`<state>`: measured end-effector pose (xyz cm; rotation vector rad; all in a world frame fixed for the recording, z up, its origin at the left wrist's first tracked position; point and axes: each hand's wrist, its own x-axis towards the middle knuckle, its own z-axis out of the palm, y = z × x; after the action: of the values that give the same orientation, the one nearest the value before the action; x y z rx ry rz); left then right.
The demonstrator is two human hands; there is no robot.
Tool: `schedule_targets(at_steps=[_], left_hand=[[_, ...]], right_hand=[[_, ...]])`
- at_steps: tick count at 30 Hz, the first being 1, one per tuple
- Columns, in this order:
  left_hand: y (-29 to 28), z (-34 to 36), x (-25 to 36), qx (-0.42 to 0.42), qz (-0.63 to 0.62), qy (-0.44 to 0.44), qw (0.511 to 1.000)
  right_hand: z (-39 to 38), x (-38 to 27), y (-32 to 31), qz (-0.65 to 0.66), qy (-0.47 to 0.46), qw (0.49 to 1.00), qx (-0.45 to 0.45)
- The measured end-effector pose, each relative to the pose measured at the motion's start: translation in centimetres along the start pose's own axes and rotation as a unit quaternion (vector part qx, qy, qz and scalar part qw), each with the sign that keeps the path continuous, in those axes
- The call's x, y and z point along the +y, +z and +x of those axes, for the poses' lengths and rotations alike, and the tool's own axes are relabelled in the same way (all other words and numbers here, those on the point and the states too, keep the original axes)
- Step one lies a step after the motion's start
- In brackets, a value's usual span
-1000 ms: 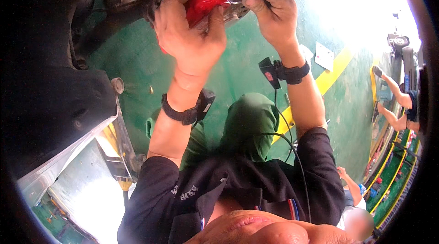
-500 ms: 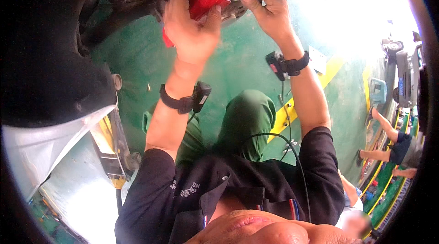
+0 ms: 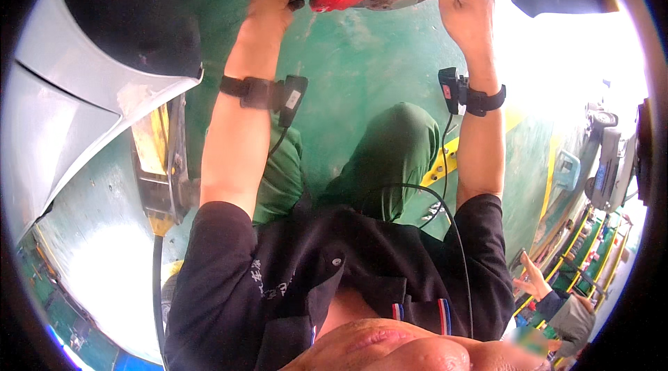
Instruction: The person works on a red brake caliper using a metal tool and a rag. They insert and move the tool within the brake assembly and use a cloth to wipe different parts of the caliper.
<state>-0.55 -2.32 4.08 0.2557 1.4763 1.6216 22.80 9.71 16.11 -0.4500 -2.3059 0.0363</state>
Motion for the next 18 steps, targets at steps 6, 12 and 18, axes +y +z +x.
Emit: schedule_targets(at_steps=[6,12,18], left_hand=[[-1.0,4.2,-3.6,-0.029,-0.076,-0.050,0.995],[-0.8,2.7,-2.4,-0.115,0.530,0.306,0.782],[-4.4,12.2,-8.2,-0.275,-0.219,-0.106,0.930]], right_hand=[[-1.6,2.4,0.3,-0.055,0.038,0.998,-0.002],[-8.4,-3.5,3.2,0.039,0.113,0.983,-0.141],[-8.6,-8.0,9.2,0.131,0.142,0.971,-0.141]])
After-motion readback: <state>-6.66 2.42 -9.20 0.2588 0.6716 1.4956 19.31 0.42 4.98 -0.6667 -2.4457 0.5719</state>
